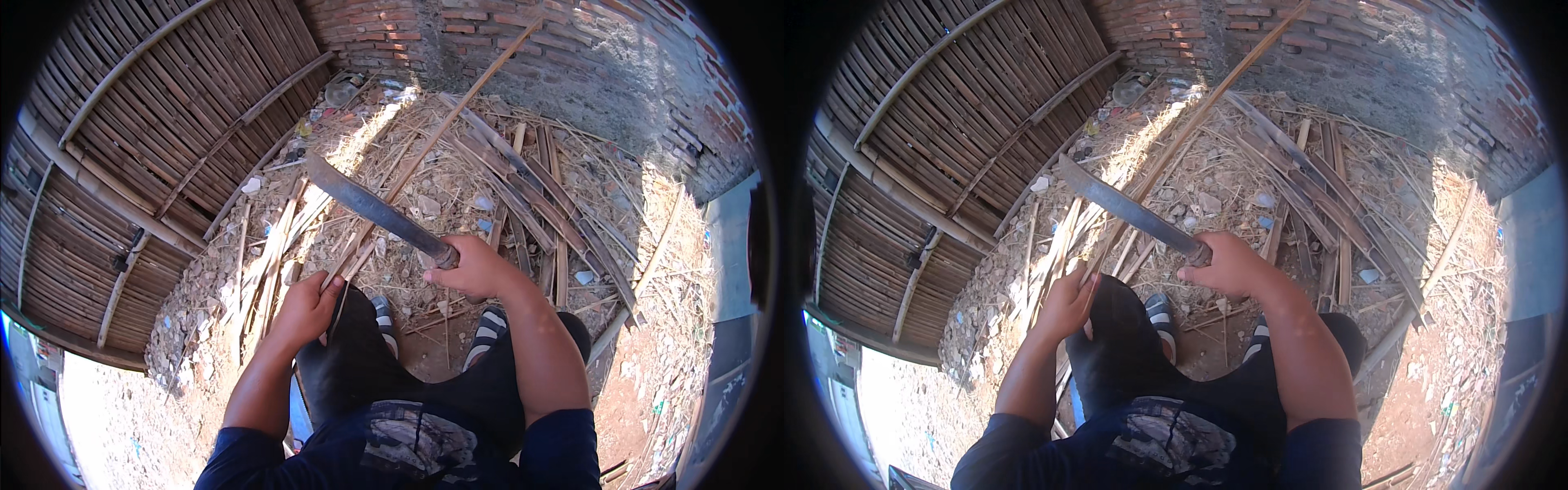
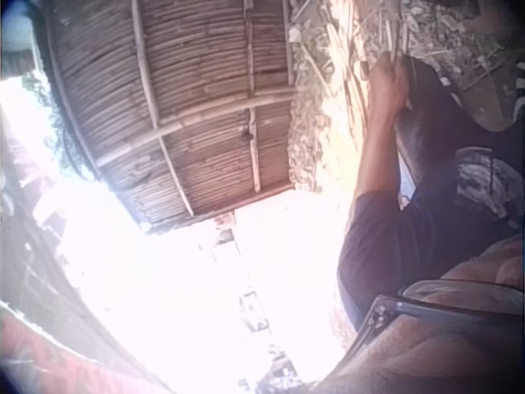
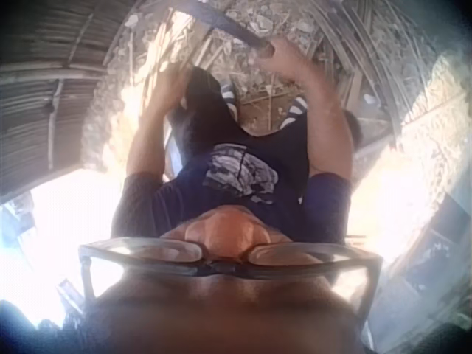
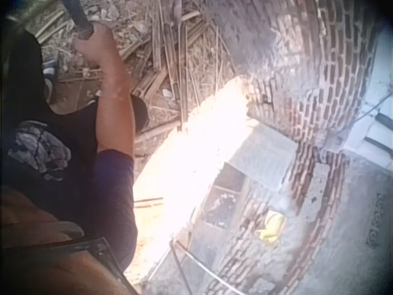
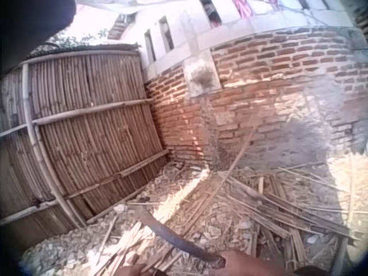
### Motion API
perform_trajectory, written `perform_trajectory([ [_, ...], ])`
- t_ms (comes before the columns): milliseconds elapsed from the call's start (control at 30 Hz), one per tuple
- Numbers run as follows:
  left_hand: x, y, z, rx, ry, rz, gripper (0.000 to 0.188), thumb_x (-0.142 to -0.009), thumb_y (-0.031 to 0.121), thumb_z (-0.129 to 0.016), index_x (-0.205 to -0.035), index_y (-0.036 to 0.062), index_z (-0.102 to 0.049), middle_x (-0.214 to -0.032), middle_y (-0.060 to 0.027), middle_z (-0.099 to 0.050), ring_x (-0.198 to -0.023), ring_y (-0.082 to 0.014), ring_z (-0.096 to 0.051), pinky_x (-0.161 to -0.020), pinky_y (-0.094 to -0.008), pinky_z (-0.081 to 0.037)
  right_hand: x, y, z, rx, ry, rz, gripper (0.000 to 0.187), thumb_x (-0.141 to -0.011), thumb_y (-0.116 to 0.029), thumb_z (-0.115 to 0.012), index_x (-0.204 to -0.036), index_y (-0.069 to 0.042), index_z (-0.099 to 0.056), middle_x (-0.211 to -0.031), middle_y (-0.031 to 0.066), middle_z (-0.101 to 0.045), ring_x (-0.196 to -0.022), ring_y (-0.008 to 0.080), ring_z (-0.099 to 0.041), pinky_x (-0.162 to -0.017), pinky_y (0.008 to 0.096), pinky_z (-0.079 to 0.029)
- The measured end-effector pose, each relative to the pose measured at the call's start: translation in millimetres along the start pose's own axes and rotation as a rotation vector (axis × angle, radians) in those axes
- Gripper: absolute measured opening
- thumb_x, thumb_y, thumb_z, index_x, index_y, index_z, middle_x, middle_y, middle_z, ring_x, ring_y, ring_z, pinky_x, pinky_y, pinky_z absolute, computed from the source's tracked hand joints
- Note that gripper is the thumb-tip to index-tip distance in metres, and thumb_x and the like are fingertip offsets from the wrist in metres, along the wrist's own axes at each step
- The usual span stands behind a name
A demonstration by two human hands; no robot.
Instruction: The person shapes a piece of wood using a large knife by scraping and slicing along its length while sitting on the ground.
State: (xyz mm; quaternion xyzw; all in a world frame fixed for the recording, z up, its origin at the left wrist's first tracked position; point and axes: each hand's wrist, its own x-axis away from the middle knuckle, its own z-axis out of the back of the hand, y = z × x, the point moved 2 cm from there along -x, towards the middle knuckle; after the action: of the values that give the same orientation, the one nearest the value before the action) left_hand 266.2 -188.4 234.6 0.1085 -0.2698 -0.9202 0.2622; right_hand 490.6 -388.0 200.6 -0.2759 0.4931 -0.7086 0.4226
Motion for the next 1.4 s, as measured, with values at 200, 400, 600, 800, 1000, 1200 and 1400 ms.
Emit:
perform_trajectory([
  [200,0.0,0.8,6.4,-0.095,-0.118,0.072,0.044,-0.098,0.043,-0.061,-0.091,-0.0005,-0.056,-0.071,-0.0173,-0.061,-0.069,-0.0342,-0.062,-0.066,-0.0434,-0.048,0.8,-8.1,13.6,-0.208,-0.015,-0.235,0.043,-0.082,-0.025,-0.083,-0.110,0.001,-0.064,-0.074,0.0019,-0.062,-0.065,0.0114,-0.058,-0.061,0.0290,-0.048],
  [400,1.1,7.4,-7.2,-0.108,-0.079,0.060,0.051,-0.086,0.050,-0.074,-0.082,0.0021,-0.058,-0.068,-0.0176,-0.063,-0.066,-0.0379,-0.064,-0.062,-0.0450,-0.049,-1.0,5.5,-8.9,0.185,-0.123,0.004,0.039,-0.082,-0.024,-0.082,-0.107,0.001,-0.064,-0.076,0.0023,-0.063,-0.066,0.0117,-0.059,-0.063,0.0303,-0.048],
  [600,12.2,-7.2,-5.7,0.136,-0.238,0.091,0.046,-0.089,0.049,-0.073,-0.085,0.0052,-0.059,-0.065,-0.0059,-0.056,-0.062,-0.0207,-0.057,-0.058,-0.0366,-0.045,3.8,-4.9,33.6,0.056,0.197,-0.135,0.043,-0.082,-0.026,-0.081,-0.111,0.002,-0.065,-0.079,0.0051,-0.064,-0.073,0.0140,-0.058,-0.070,0.0322,-0.048],
  [800,18.5,12.3,-6.3,0.503,-0.514,0.231,0.041,-0.094,0.049,-0.068,-0.094,0.0088,-0.058,-0.072,0.0068,-0.047,-0.065,-0.0059,-0.043,-0.056,-0.0262,-0.037,6.9,-16.5,-1.2,0.019,0.103,-0.014,0.056,-0.082,-0.035,-0.080,-0.117,0.006,-0.063,-0.088,0.0174,-0.070,-0.074,0.0207,-0.066,-0.072,0.0361,-0.051],
  [1000,44.1,-9.1,-25.3,0.633,-0.747,0.292,0.043,-0.092,0.050,-0.070,-0.103,0.0101,-0.058,-0.075,0.0042,-0.052,-0.061,-0.0068,-0.048,-0.053,-0.0249,-0.039,-3.6,-14.3,18.4,-0.767,0.596,0.079,0.031,-0.085,-0.013,-0.078,-0.103,-0.002,-0.055,-0.087,0.0062,-0.066,-0.050,0.0088,-0.055,-0.044,0.0243,-0.044],
  [1200,52.2,1.3,-41.3,0.605,-0.810,0.247,0.045,-0.093,0.045,-0.071,-0.112,0.0060,-0.057,-0.083,0.0005,-0.061,-0.071,-0.0086,-0.060,-0.063,-0.0258,-0.049,1.2,-3.3,16.9,-0.816,0.666,0.052,0.029,-0.084,-0.011,-0.079,-0.093,-0.007,-0.052,-0.074,0.0024,-0.059,-0.050,0.0086,-0.054,-0.045,0.0251,-0.043],
  [1400,7.0,25.7,-25.4,0.429,-0.069,-0.226,0.044,-0.092,0.029,-0.073,-0.123,-0.0007,-0.062,-0.099,-0.0126,-0.071,-0.087,-0.0183,-0.069,-0.073,-0.0314,-0.055,2.3,-6.9,11.1,-0.759,0.635,0.104,0.029,-0.084,-0.012,-0.079,-0.092,-0.007,-0.052,-0.071,0.0008,-0.058,-0.050,0.0080,-0.054,-0.046,0.0251,-0.044],
])
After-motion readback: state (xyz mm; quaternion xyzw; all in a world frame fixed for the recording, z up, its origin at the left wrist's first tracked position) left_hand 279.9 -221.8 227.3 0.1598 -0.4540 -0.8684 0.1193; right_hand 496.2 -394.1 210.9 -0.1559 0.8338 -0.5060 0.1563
